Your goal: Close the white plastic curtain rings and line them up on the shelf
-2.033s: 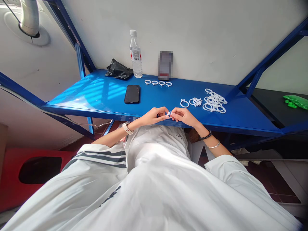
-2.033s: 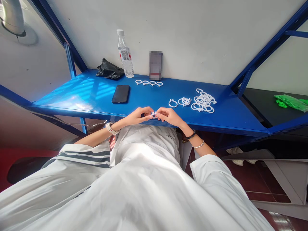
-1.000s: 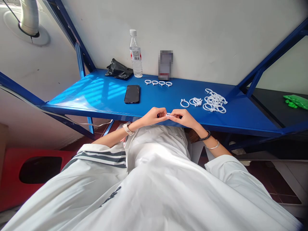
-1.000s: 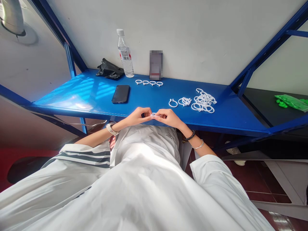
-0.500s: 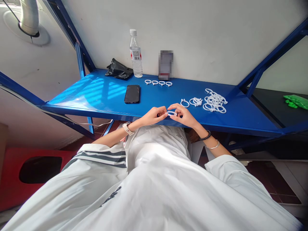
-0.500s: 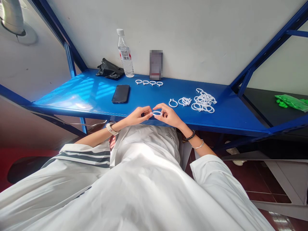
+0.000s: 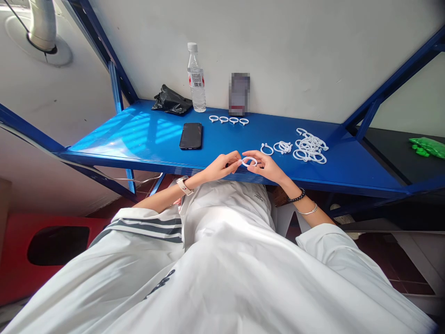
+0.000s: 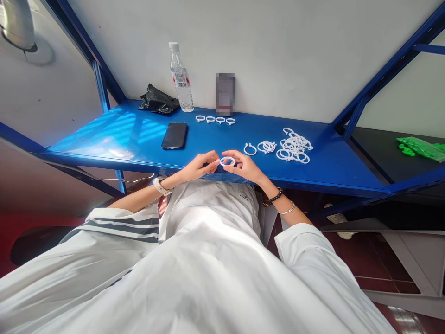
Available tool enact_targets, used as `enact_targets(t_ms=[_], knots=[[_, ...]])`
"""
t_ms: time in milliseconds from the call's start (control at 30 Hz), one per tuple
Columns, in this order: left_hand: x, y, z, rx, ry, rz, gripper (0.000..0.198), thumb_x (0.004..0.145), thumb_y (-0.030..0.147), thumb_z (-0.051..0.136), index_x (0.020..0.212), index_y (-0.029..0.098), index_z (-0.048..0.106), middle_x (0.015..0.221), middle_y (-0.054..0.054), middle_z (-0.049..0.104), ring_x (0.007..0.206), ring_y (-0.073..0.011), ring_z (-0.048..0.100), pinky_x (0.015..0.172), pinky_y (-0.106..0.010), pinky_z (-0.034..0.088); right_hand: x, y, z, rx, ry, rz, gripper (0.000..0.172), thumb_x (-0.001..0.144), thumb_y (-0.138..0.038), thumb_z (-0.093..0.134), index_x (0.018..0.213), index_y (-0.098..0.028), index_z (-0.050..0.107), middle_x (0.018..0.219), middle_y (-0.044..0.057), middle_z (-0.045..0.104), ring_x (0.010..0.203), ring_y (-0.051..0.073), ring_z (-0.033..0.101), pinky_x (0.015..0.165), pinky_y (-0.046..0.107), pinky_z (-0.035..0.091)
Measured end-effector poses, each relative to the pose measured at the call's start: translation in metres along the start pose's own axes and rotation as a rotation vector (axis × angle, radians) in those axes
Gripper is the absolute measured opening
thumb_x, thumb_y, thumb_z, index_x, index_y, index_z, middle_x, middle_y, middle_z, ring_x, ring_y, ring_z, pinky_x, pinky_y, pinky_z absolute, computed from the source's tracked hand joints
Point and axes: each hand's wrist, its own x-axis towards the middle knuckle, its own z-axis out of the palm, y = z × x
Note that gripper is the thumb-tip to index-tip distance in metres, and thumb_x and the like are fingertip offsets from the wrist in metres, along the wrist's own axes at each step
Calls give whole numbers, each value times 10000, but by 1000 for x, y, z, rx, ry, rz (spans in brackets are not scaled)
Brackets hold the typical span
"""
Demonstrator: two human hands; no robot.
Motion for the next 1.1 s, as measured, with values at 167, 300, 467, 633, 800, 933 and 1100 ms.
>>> enact_targets(t_ms=[167, 300, 467, 633, 800, 933, 1100], knots=[[0, 0, 0, -6, 3, -10, 435, 1004, 599, 421, 902, 182, 489, 604, 22, 598, 503, -91, 508, 554, -208, 411, 1, 6, -1, 15, -15, 2, 505, 841, -572, 708, 1199, -222, 644, 1042, 63, 683, 695, 123, 569, 598, 242, 505], [1, 0, 0, -9, -2, -29, 439, 992, 606, 440, 917, 177, 498, 604, 22, 599, 520, -96, 521, 560, -210, 407, 0, 6, -2, 31, -21, -14, 504, 816, -550, 743, 1179, -219, 634, 1033, 60, 678, 709, 129, 574, 581, 237, 490], [0, -1, 0, 16, -6, -38, 406, 990, 573, 471, 991, 169, 517, 595, 30, 594, 514, -100, 503, 550, -211, 381, 0, 4, -1, 52, 0, -22, 494, 774, -510, 789, 1125, -216, 605, 1005, 47, 668, 722, 125, 567, 567, 224, 468], [0, -3, -1, 34, -11, -28, 427, 986, 579, 469, 1048, 160, 527, 601, 29, 593, 520, -108, 512, 557, -218, 383, 0, 1, 0, 72, 4, -16, 485, 748, -478, 813, 1086, -220, 578, 962, 28, 653, 707, 118, 545, 556, 218, 447], [0, -4, -1, 48, -11, -27, 417, 982, 561, 482, 1074, 158, 531, 617, 28, 596, 540, -112, 516, 564, -221, 377, 0, -2, 1, 75, 15, -15, 485, 741, -470, 820, 1062, -223, 554, 951, 27, 655, 695, 118, 545, 541, 218, 433], [0, -5, -1, 50, -21, -40, 398, 985, 533, 479, 1105, 156, 528, 629, 32, 592, 552, -111, 515, 573, -220, 384, -1, -1, 1, 81, 23, -31, 486, 736, -470, 826, 1048, -229, 541, 935, 22, 655, 683, 120, 553, 525, 218, 428], [0, -4, -1, 44, -26, -35, 410, 993, 528, 458, 1133, 149, 527, 630, 32, 587, 557, -116, 528, 576, -223, 389, -1, -1, 1, 90, 26, -36, 482, 727, -447, 839, 1015, -234, 517, 915, 12, 650, 670, 115, 550, 518, 220, 418]])
